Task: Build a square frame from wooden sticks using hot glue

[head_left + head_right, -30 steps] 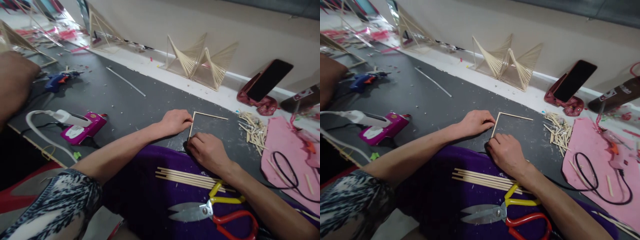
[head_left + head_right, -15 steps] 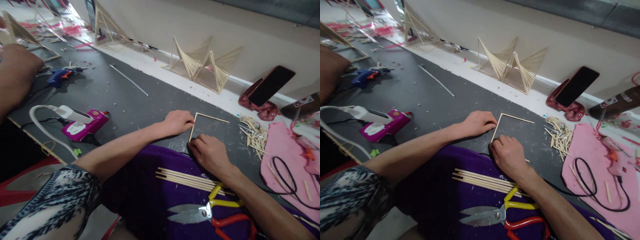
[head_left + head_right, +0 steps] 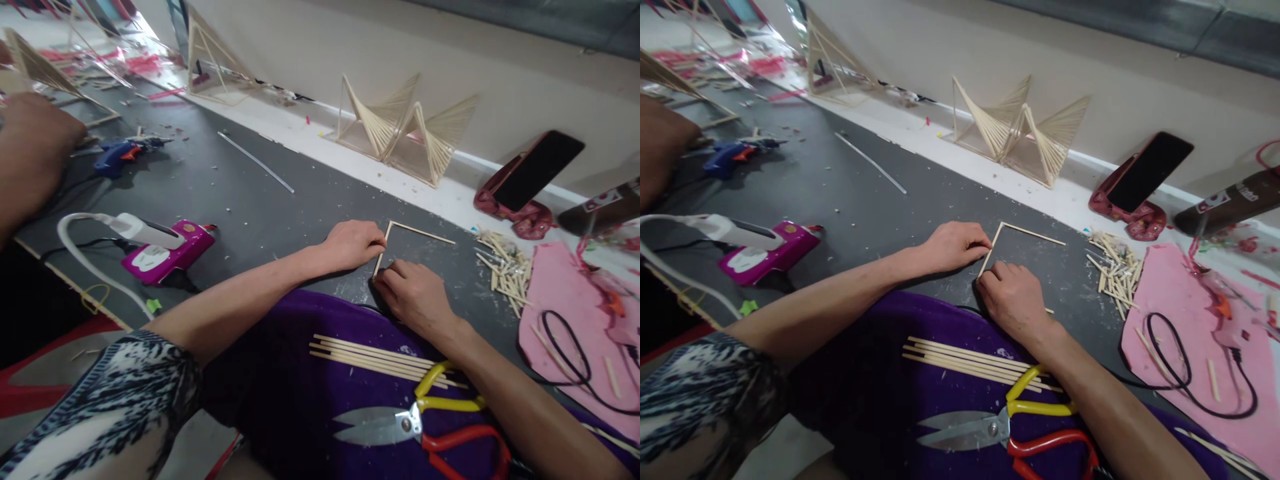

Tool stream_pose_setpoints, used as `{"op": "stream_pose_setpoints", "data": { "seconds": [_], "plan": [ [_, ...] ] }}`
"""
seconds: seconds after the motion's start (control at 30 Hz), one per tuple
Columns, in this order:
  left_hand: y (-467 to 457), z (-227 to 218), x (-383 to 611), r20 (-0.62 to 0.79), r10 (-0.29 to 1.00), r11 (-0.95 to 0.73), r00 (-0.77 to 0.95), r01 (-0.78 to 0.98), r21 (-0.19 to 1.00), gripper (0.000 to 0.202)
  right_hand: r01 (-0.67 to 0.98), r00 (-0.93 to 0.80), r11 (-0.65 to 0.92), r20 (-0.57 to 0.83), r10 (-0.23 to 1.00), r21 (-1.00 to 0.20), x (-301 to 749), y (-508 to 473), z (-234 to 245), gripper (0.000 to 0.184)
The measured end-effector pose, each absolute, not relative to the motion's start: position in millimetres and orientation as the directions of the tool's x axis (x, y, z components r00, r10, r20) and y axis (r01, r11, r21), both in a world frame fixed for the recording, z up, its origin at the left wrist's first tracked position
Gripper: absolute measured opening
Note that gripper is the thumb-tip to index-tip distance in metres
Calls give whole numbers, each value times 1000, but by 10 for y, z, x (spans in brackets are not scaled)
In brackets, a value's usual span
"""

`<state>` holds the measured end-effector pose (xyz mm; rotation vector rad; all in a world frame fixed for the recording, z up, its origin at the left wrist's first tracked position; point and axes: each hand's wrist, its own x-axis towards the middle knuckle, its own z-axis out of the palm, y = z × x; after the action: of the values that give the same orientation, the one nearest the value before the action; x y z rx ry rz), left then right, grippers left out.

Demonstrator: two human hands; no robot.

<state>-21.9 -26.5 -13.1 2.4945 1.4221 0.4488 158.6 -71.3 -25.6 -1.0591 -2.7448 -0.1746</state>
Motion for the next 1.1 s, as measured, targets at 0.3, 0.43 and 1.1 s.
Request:
{"op": "stream_pose_setpoints", "data": {
  "seconds": [0.3, 0.43, 1.1],
  "plan": [
    [-255, -108, -252, 134, 892, -449, 432, 807, 383, 23, 687, -684, 724, 281, 674, -62, 1683, -629, -198, 28],
    [-310, -61, -203, 63, 950, -305, 305, 871, 385, 23, 696, -668, 693, 182, 721, -191, 1896, -594, -147, 23],
    [-249, -115, -127, 20, 973, -226, 229, 941, 251, 24, 725, -682, 685, 59, 729, -73, 1866, -596, -182, 23]
  ]
}}
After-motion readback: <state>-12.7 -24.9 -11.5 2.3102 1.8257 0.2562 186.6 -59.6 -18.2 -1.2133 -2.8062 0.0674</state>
